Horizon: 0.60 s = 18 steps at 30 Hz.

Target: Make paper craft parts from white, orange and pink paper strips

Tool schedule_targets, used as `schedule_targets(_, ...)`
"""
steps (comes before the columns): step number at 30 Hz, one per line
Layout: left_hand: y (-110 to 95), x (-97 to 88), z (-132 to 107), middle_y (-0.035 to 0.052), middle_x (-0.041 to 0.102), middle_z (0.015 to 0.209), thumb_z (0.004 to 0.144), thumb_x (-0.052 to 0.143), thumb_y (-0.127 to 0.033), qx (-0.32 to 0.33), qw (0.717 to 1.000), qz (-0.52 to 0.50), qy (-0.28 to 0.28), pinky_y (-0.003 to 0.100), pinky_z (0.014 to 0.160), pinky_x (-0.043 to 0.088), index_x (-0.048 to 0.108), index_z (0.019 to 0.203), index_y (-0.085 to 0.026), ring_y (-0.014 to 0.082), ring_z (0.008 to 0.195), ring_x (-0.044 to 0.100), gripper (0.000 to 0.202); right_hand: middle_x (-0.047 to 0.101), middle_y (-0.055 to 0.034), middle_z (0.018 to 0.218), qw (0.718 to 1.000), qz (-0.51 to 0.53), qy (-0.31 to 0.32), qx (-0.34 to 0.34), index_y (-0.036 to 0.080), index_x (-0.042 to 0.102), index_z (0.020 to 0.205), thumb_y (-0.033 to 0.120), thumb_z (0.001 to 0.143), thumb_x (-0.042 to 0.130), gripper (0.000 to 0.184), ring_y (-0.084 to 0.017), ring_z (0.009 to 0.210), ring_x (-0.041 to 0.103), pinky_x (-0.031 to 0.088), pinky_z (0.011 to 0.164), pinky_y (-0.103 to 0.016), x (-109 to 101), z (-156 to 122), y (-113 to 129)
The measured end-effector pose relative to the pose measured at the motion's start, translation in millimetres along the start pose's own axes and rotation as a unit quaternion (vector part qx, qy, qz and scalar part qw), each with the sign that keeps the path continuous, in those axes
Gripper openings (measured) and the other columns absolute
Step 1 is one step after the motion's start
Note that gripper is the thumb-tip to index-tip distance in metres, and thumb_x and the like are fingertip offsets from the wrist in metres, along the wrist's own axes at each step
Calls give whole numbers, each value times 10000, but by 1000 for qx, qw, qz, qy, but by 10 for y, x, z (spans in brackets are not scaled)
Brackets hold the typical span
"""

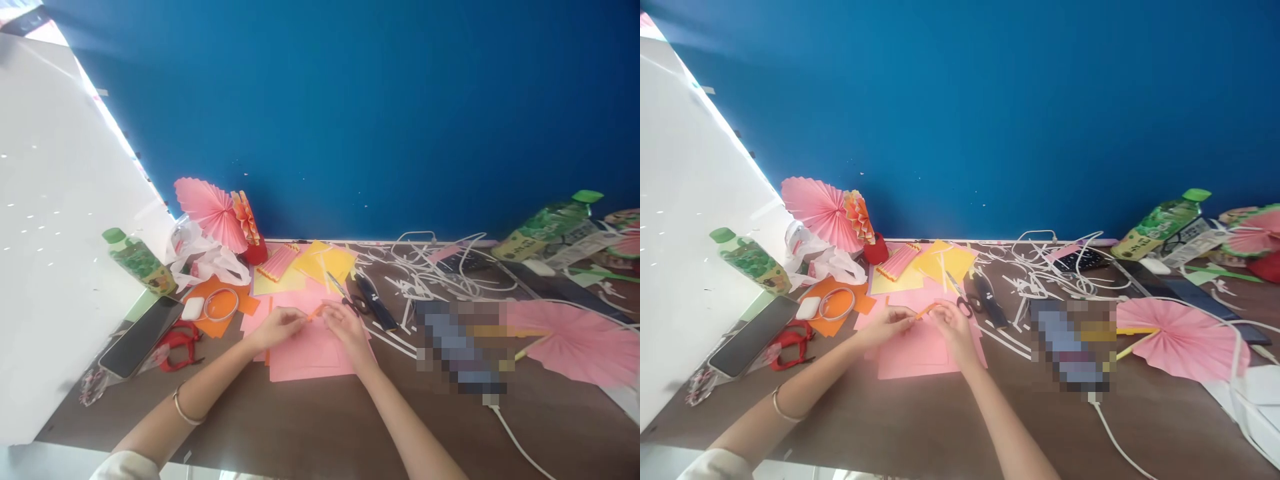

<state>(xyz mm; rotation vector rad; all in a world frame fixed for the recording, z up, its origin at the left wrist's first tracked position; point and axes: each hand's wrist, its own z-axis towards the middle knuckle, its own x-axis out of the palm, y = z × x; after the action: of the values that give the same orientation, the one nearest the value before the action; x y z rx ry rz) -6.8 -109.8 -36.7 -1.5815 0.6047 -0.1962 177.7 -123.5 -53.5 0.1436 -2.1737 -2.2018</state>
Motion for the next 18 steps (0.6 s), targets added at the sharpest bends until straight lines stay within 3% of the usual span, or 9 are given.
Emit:
schedule_targets(5,76,166,23,54,643,837,816,524,-417,10,999,-38,8,240,646,424,669,923,-139,119,676,511,331,615,-43,809,993,100,-58,9,185,587,868,341,610,726,332,-187,802,597,506,708,-325,-32,22,-15)
schedule_targets(9,146,150,76,35,604,701,806,550,-411,3,993,-119,-8,255,673,430,665,856,-123,120,651,523,314,605,-28,779,989,112,-89,-22,188,584,870,307,620,725,311,-171,773,590,503,699,-317,-27,25,-36)
schedule_targets(18,143,109,87,36,609,747,720,667,-370,-28,973,-227,12,264,653,440,633,871,-120,111,628,554,294,598,-33,836,988,58,-119,-83,206,570,926,280,713,666,246,-172,828,587,488,784,-345,-49,50,-133)
